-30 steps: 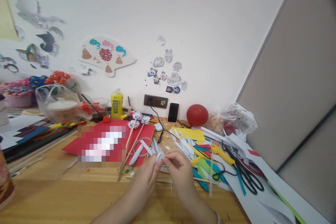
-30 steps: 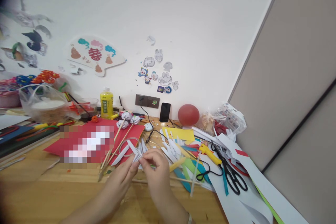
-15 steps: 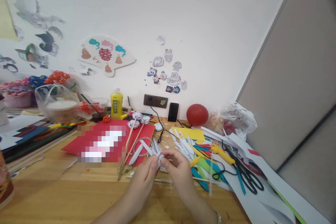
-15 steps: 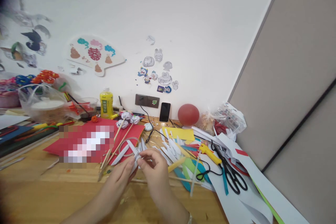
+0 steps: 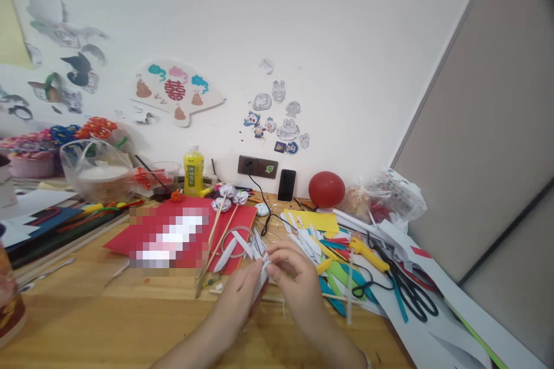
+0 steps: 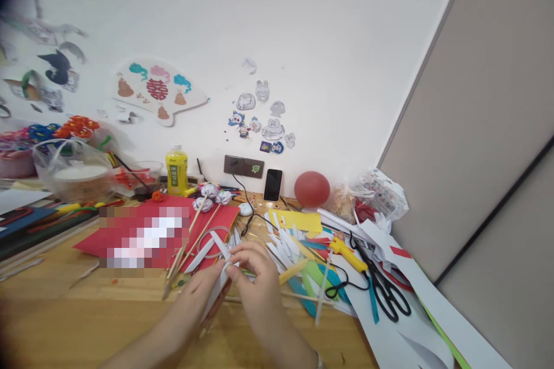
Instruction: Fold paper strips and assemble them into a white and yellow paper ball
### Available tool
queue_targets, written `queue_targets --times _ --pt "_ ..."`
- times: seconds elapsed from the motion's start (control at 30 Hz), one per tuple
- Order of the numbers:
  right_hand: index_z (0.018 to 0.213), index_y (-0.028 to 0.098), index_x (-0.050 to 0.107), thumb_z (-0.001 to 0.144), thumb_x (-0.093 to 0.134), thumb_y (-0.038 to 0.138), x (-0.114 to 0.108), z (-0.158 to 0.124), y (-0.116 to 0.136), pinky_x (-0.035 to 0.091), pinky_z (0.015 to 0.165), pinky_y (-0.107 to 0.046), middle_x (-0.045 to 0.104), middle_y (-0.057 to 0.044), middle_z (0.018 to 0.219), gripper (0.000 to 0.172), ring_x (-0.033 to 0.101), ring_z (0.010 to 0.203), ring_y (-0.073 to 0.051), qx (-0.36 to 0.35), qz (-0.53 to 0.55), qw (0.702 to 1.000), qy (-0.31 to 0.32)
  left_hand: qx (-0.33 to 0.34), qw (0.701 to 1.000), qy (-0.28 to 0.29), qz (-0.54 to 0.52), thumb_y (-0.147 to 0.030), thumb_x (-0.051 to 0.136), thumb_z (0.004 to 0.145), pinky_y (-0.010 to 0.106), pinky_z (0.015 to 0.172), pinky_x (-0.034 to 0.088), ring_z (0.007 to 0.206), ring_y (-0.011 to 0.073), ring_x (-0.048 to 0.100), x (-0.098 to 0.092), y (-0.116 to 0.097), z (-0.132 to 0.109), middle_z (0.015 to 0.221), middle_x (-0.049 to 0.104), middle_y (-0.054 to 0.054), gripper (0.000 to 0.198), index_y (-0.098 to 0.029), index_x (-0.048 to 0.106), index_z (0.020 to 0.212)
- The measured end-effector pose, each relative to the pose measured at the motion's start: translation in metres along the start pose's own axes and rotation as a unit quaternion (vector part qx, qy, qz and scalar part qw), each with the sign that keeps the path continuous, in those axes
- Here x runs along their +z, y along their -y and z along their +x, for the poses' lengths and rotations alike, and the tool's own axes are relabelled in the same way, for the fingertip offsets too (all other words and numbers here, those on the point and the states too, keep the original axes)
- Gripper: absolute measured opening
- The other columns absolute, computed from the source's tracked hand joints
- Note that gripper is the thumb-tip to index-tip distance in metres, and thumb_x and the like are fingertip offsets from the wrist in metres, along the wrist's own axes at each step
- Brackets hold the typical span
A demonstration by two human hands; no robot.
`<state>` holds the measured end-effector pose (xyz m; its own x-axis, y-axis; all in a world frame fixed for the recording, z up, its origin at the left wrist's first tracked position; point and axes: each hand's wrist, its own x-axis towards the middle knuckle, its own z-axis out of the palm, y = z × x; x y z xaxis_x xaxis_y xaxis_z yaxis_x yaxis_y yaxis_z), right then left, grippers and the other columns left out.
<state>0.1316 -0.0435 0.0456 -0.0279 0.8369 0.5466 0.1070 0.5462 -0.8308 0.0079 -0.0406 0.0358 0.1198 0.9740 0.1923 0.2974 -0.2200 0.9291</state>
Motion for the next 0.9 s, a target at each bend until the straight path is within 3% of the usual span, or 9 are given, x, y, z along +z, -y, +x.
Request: queue_targets --times 0.17,0.37,0.43,0.57,0.67,0.77,0.9 --pt "0.073 0.018 0.060 0.070 0.060 0.021 0.003 -0.001 -0.002 0.047 0.075 -0.031 0.064 -0.005 0.083 0.004 0.059 0.084 -0.019 0.083 0.072 0.994 -0.018 0.019 0.999 0.024 -0.009 -0.046 0.026 0.083 0.028 0.062 0.047 0.070 0.0203 0.056 0.000 0.001 -0.002 0.065 0.061 0.004 0.044 -0.018 0.058 0.071" --pt "0.072 0.018 0.061 0.069 0.063 0.024 0.001 0.002 -0.005 0.048 0.073 -0.029 0.064 -0.004 0.081 0.007 0.059 0.080 -0.018 0.076 0.097 0.992 -0.018 0.056 0.996 0.040 -0.064 -0.042 0.031 0.083 0.026 0.080 0.043 0.091 0.0187 0.054 0.000 -0.007 -0.003 0.090 0.063 0.006 0.036 -0.019 0.057 0.092" --pt "0.073 0.018 0.061 0.068 0.064 0.025 0.001 0.002 -0.006 0.048 0.071 -0.028 0.063 -0.003 0.079 0.010 0.060 0.078 -0.017 0.081 0.106 0.991 -0.025 0.046 0.995 0.048 -0.076 -0.043 0.032 0.083 0.027 0.077 0.044 0.088 0.0191 0.055 0.000 -0.006 -0.002 0.088 0.063 0.006 0.037 -0.018 0.057 0.089" --pt "0.094 0.020 0.061 0.069 0.064 0.031 0.001 0.001 -0.006 0.049 0.071 -0.029 0.064 -0.004 0.083 0.028 0.060 0.077 -0.017 0.081 0.089 0.992 -0.021 0.029 0.998 0.047 -0.039 -0.045 0.028 0.084 0.028 0.068 0.045 0.074 0.0189 0.056 -0.001 -0.002 -0.001 0.075 0.062 0.004 0.040 -0.017 0.056 0.084" --pt "0.092 0.020 0.064 0.076 0.058 0.031 -0.001 0.002 -0.004 0.045 0.080 -0.033 0.064 -0.006 0.091 0.021 0.057 0.087 -0.019 0.032 0.024 0.999 0.028 0.053 0.997 0.041 0.024 -0.045 0.025 0.085 0.028 0.065 0.044 0.071 0.0194 0.055 -0.003 -0.003 -0.002 0.073 0.061 0.004 0.041 -0.018 0.056 0.077" --pt "0.083 0.020 0.065 0.078 0.055 0.029 -0.004 0.003 -0.004 0.045 0.078 -0.031 0.062 -0.005 0.087 0.015 0.056 0.084 -0.018 -0.004 -0.023 0.999 0.031 0.069 0.995 0.041 0.065 -0.045 0.026 0.084 0.027 0.060 0.042 0.068 0.0194 0.054 -0.004 -0.009 -0.003 0.070 0.060 0.004 0.041 -0.019 0.054 0.069" --pt "0.081 0.018 0.063 0.078 0.055 0.027 -0.010 0.005 -0.005 0.045 0.074 -0.027 0.061 -0.004 0.083 0.012 0.056 0.080 -0.017 0.028 -0.020 0.999 0.023 0.065 0.993 0.093 -0.018 -0.046 0.031 0.083 0.025 0.062 0.043 0.070 0.0175 0.054 -0.008 -0.012 0.001 0.072 0.060 0.002 0.038 -0.018 0.056 0.075"
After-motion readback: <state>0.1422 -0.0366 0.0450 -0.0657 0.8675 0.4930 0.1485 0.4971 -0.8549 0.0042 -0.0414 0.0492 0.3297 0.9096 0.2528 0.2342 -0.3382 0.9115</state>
